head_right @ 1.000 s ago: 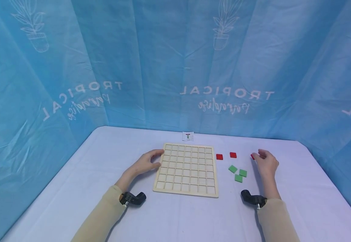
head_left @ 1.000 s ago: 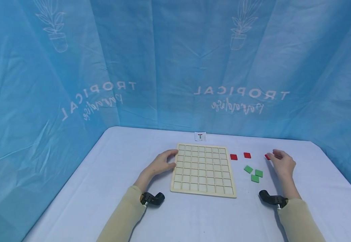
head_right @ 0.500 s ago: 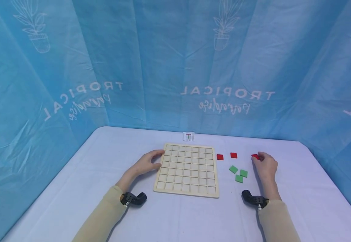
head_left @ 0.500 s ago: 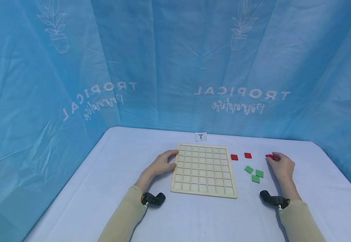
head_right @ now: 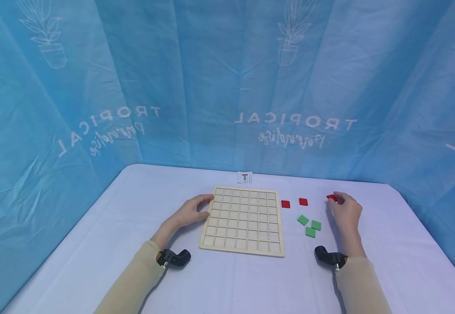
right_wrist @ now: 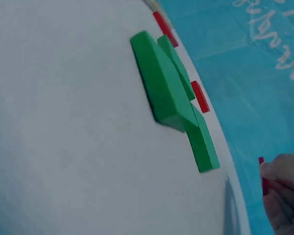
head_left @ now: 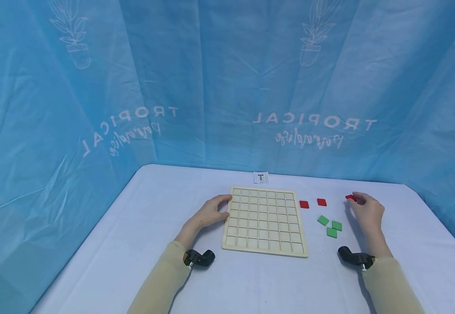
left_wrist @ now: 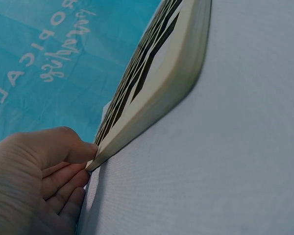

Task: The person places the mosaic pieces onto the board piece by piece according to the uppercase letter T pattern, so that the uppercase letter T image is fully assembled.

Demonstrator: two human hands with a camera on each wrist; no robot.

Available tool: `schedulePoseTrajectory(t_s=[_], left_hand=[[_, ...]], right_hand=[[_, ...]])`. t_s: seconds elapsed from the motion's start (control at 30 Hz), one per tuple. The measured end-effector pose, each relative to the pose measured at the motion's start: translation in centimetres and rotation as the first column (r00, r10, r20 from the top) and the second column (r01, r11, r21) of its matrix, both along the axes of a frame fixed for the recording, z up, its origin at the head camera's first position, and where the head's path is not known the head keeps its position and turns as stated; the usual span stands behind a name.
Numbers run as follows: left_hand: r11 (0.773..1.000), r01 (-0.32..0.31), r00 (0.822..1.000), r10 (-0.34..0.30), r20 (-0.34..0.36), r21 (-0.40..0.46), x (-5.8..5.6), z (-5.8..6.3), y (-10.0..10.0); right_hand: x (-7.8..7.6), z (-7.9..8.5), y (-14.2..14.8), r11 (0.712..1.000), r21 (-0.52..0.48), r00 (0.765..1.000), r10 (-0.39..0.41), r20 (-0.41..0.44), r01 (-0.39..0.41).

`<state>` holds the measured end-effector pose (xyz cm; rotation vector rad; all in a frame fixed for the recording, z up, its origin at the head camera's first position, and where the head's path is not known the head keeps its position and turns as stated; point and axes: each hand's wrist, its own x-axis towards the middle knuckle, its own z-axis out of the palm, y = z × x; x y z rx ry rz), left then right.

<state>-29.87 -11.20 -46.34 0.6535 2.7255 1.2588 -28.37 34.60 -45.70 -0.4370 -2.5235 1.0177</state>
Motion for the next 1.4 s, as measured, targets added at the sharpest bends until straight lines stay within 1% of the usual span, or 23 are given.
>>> schedulePoseTrajectory(t_s=[0.07, 0.13, 0.2, 0.3, 0.37, 0.43, 0.5, 0.6, 0.67, 0.7, 0.73, 0.77, 0.8, 0.87, 0.93, 0.97, 1.0, 1.03, 1.13, 1.17, 1.27, 1.4], left_hand=[[1.000, 0.001, 1.000, -0.001, -0.001, 0.006, 0.0, 0.1, 0.0], [1.000, 0.001, 1.000, -0.001, -0.001, 0.007, 0.0, 0.1, 0.0], [1.000, 0.003, 1.000, -0.003, 0.000, 0.010, 0.0, 0.1, 0.0], [1.000, -0.001, 1.000, 0.001, 0.000, 0.006, 0.0, 0.1, 0.0], [1.000, -0.004, 1.000, 0.004, -0.002, 0.003, 0.1, 0.0, 0.0], [1.000, -0.010, 1.000, 0.010, 0.000, 0.001, 0.1, 0.1, 0.0], [1.000, -0.012, 1.000, 0.012, 0.002, 0.006, 0.1, 0.1, 0.0], [1.000, -0.007, 1.000, 0.007, 0.007, 0.020, 0.1, 0.0, -0.1], [1.000, -0.004, 1.000, 0.003, 0.010, 0.023, 0.1, -0.1, -0.1], [1.000, -0.003, 1.000, 0.003, 0.010, 0.022, 0.1, -0.1, -0.1], [1.000, -0.003, 1.000, 0.003, 0.009, 0.020, 0.1, -0.2, -0.1], [1.000, -0.005, 1.000, 0.005, 0.007, 0.016, 0.2, -0.2, -0.1], [1.000, -0.008, 1.000, 0.008, 0.007, 0.011, 0.1, -0.2, -0.1], [1.000, -0.011, 1.000, 0.011, 0.001, 0.003, 0.1, -0.2, -0.1], [1.000, -0.011, 1.000, 0.011, -0.002, -0.005, 0.0, -0.2, -0.1], [1.000, -0.011, 1.000, 0.011, -0.004, -0.006, 0.0, -0.2, -0.1], [1.000, -0.009, 1.000, 0.009, -0.006, -0.009, 0.0, -0.2, -0.1], [1.000, -0.008, 1.000, 0.007, -0.008, -0.009, -0.1, -0.2, -0.1], [1.000, 0.000, 1.000, 0.000, -0.016, -0.009, 0.0, -0.2, -0.1], [1.000, -0.001, 1.000, 0.001, -0.015, -0.008, 0.0, -0.1, -0.1], [1.000, 0.000, 1.000, 0.000, -0.015, -0.008, 0.1, -0.1, -0.1], [1.000, -0.002, 1.000, 0.002, -0.017, -0.009, 0.3, 0.0, -0.1]], right_hand=[[-0.4, 0.6, 0.1, 1.000, -0.016, 1.000, 0.014, -0.005, -0.014], [-1.3, 0.2, 0.7, 0.999, 0.007, 0.999, 0.032, -0.013, -0.032], [-2.7, -0.9, 1.6, 0.998, 0.037, 0.998, 0.059, -0.025, -0.058], [-5.0, -2.8, 2.8, 0.989, 0.111, 0.992, 0.107, -0.059, -0.100], [-6.2, -3.4, 2.9, 0.984, 0.131, 0.988, 0.135, -0.073, -0.125], [-5.8, -2.3, 1.9, 0.976, 0.052, 0.972, 0.218, -0.090, -0.214], [-6.5, -2.4, 1.2, 0.971, 0.045, 0.967, 0.240, -0.090, -0.236], [-7.5, -2.8, 0.1, 0.957, 0.037, 0.949, 0.291, -0.118, -0.289], [-9.2, -4.3, -0.2, 0.955, 0.139, 0.951, 0.281, -0.128, -0.264], [-9.3, -4.2, -0.7, 0.944, 0.153, 0.940, 0.313, -0.138, -0.292], [-9.2, -3.9, -1.2, 0.934, 0.144, 0.927, 0.347, -0.143, -0.327], [-8.7, -3.0, -2.2, 0.922, 0.134, 0.914, 0.380, -0.142, -0.363], [-8.0, -2.0, -3.2, 0.909, 0.123, 0.899, 0.414, -0.145, -0.399], [-6.2, 0.6, -5.5, 0.884, 0.092, 0.874, 0.467, -0.134, -0.458], [-4.4, 3.1, -7.7, 0.852, 0.053, 0.842, 0.524, -0.131, -0.522], [-3.7, 4.1, -8.7, 0.844, 0.050, 0.835, 0.536, -0.126, -0.534], [-3.4, 4.5, -9.5, 0.836, 0.043, 0.829, 0.547, -0.118, -0.546], [-3.2, 4.8, -10.2, 0.828, 0.036, 0.822, 0.559, -0.109, -0.559], [-3.2, 4.6, -11.9, 0.805, 0.014, 0.801, 0.591, -0.096, -0.593], [-3.2, 4.5, -12.6, 0.803, 0.002, 0.800, 0.594, -0.085, -0.596], [-3.1, 4.1, -14.2, 0.775, -0.011, 0.772, 0.629, -0.087, -0.632], [-3.6, 3.4, -15.8, 0.741, -0.033, 0.740, 0.666, -0.097, -0.671]])
